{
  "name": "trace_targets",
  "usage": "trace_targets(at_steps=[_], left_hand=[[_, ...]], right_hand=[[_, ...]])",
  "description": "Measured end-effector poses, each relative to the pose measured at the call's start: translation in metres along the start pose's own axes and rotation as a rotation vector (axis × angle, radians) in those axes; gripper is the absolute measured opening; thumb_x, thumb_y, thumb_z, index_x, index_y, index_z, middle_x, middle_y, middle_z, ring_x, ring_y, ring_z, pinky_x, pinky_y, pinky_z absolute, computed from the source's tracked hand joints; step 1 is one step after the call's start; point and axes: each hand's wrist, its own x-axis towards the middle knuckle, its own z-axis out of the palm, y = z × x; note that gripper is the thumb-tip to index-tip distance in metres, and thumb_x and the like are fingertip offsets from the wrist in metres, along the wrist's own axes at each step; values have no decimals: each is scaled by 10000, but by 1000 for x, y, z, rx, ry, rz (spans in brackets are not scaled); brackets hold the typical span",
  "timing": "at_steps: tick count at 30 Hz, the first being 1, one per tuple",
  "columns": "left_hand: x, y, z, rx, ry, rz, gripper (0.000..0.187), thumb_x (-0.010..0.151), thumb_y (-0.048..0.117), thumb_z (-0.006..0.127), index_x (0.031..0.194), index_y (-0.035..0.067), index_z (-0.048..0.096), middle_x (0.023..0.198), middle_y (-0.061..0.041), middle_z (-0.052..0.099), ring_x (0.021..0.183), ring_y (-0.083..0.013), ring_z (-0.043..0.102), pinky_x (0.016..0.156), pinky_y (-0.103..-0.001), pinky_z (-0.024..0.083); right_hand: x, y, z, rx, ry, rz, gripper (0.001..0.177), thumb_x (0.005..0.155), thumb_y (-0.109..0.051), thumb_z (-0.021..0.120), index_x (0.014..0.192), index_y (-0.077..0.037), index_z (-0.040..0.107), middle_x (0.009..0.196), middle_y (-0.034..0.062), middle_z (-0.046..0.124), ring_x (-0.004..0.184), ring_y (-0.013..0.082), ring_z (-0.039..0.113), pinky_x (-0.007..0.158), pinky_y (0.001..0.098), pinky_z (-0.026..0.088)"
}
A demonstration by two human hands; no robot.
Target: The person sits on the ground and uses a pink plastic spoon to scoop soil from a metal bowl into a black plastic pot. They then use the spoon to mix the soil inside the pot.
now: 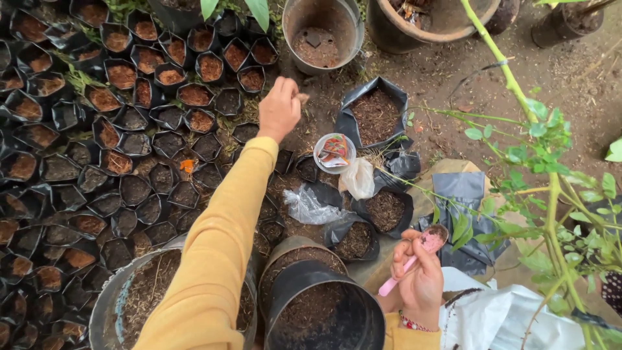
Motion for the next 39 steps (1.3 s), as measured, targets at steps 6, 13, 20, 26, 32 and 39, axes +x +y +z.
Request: trace_targets(at_steps=[6,13,20,26,32,39], left_hand=[[35,69,-42,-535,296,-74,408,1017,101,516,1398,58,376,1378,-132,434,738,-156,598,694,-368,547],[24,13,54,-54,122,-144,203,889,99,590,1078,44,539,1219,-158,484,1053,-353,464,801,-484,480],[51,-13,99,250,-370,-167,452,939,288,607,1364,135,581,1630,-82,269,1422,-426,257,1090,-567,349],[20,3,72,30,-254,34,338,978,169,616,1237,-45,654,1352,-208,547,1229,-368,529,1038,-523,431],[-24,41,8,-366,-1,272,371,1009,100,593,1304,-124,575,1346,-245,503,1282,-395,518,1126,-496,417],[40,46,-6,233,195,414,311,909,275,732,986,-25,762,1499,-234,494,1425,-416,360,1126,-612,335]], right_hand=[[-1,1,-5,-5,8,2,284,1126,-129,360,1208,68,546,768,210,633,485,196,571,429,261,483],[-2,0,-4,-21,10,-3,290,1129,-131,351,1192,64,557,777,205,641,494,197,589,444,267,509],[-3,-1,9,-2,-8,3,288,1136,-108,323,1177,85,532,773,221,636,513,212,609,446,268,522],[-2,-1,5,11,-12,15,292,1142,-122,320,1183,71,535,785,213,639,514,208,604,456,265,523],[-3,-1,4,-6,14,12,280,1133,-133,342,1165,56,546,772,201,642,475,198,560,452,265,491],[-3,0,-6,-34,6,-4,274,1121,-135,374,1186,58,557,766,205,632,482,205,577,440,267,490]])
